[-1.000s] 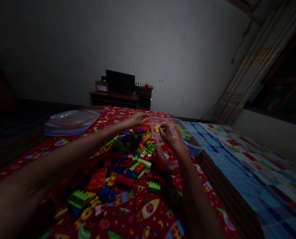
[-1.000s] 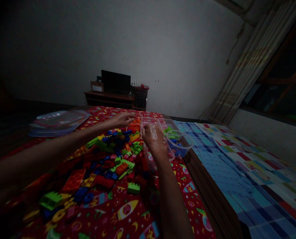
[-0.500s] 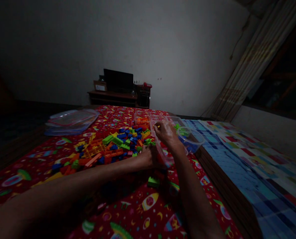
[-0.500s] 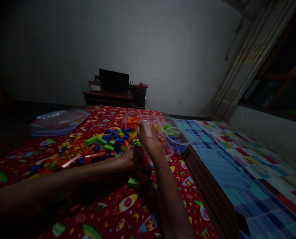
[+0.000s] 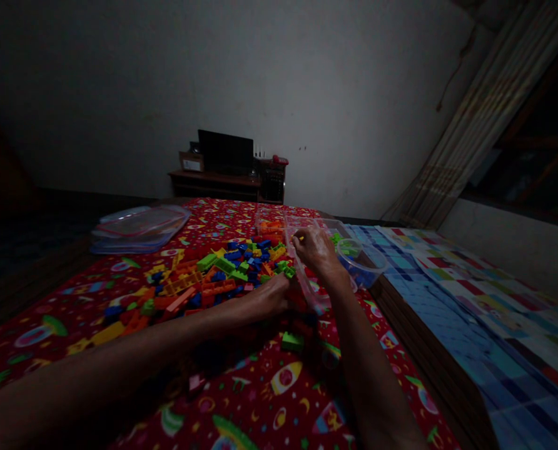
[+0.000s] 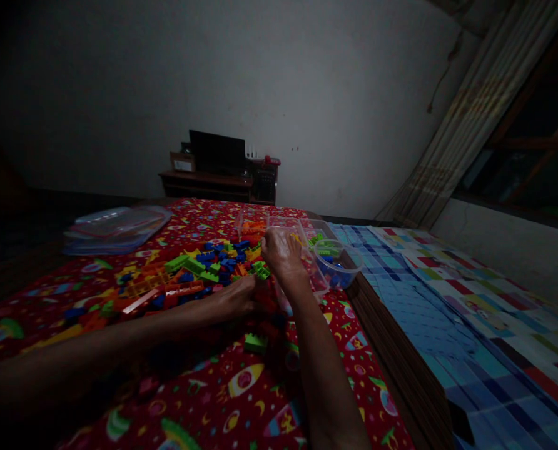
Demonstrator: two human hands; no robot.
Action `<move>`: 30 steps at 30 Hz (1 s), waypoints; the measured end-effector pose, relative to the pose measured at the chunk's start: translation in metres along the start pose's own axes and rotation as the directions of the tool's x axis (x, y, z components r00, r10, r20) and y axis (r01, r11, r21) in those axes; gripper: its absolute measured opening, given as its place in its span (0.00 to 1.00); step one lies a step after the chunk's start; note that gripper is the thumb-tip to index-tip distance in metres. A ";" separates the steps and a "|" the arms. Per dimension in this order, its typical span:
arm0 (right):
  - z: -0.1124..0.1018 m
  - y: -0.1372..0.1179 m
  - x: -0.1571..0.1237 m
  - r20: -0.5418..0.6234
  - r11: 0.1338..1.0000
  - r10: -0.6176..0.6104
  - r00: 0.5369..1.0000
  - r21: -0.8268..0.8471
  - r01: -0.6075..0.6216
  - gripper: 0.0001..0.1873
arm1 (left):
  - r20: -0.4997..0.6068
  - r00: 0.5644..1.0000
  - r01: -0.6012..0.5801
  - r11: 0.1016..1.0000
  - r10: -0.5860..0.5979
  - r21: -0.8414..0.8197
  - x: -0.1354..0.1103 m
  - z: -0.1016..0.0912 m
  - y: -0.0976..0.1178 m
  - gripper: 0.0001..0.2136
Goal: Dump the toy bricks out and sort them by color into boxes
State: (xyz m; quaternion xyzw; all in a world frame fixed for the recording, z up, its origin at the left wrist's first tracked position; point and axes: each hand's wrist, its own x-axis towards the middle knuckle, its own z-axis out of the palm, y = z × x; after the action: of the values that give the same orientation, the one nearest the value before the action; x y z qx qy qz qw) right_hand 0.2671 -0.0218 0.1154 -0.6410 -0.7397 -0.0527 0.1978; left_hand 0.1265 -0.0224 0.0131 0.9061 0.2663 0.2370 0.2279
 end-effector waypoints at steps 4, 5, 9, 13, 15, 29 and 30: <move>0.000 0.001 0.000 -0.009 1.000 0.016 1.000 -0.013 -0.016 0.17 | -0.046 0.999 0.031 0.989 -0.025 0.148 -0.008 -0.023 -0.010 0.06; 0.000 0.001 0.000 -0.007 1.000 0.020 1.000 -0.016 -0.020 0.17 | -0.036 0.998 0.052 0.988 -0.047 0.145 -0.007 -0.031 -0.010 0.07; -0.001 -0.002 -0.001 0.017 1.000 0.015 1.000 -0.019 -0.015 0.17 | -0.023 0.973 0.229 0.960 -0.228 0.161 0.005 -0.064 -0.012 0.13; -0.003 -0.005 -0.002 0.031 1.000 -0.004 1.000 -0.021 0.005 0.18 | -0.123 0.940 0.339 0.917 -0.320 0.208 0.025 -0.093 -0.020 0.17; -0.004 -0.005 -0.003 0.026 1.000 -0.006 1.000 -0.022 0.007 0.18 | -0.156 0.913 0.404 0.891 -0.378 0.208 0.036 -0.103 -0.026 0.17; 0.001 -0.001 0.000 0.029 1.000 -0.007 1.000 -0.009 0.007 0.18 | -0.474 0.778 0.568 0.783 -0.412 0.253 0.111 -0.128 -0.051 0.33; 0.000 0.000 0.000 0.025 1.000 0.001 1.000 -0.004 -0.001 0.18 | -0.432 0.823 0.515 0.804 -0.368 0.297 0.104 -0.126 -0.053 0.32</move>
State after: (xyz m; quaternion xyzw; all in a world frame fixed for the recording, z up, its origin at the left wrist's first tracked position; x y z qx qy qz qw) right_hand 0.2673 -0.0218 0.1149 -0.6423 -0.7418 -0.0459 0.1873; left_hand 0.1149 0.1153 0.1157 0.7860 0.5523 0.2754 0.0353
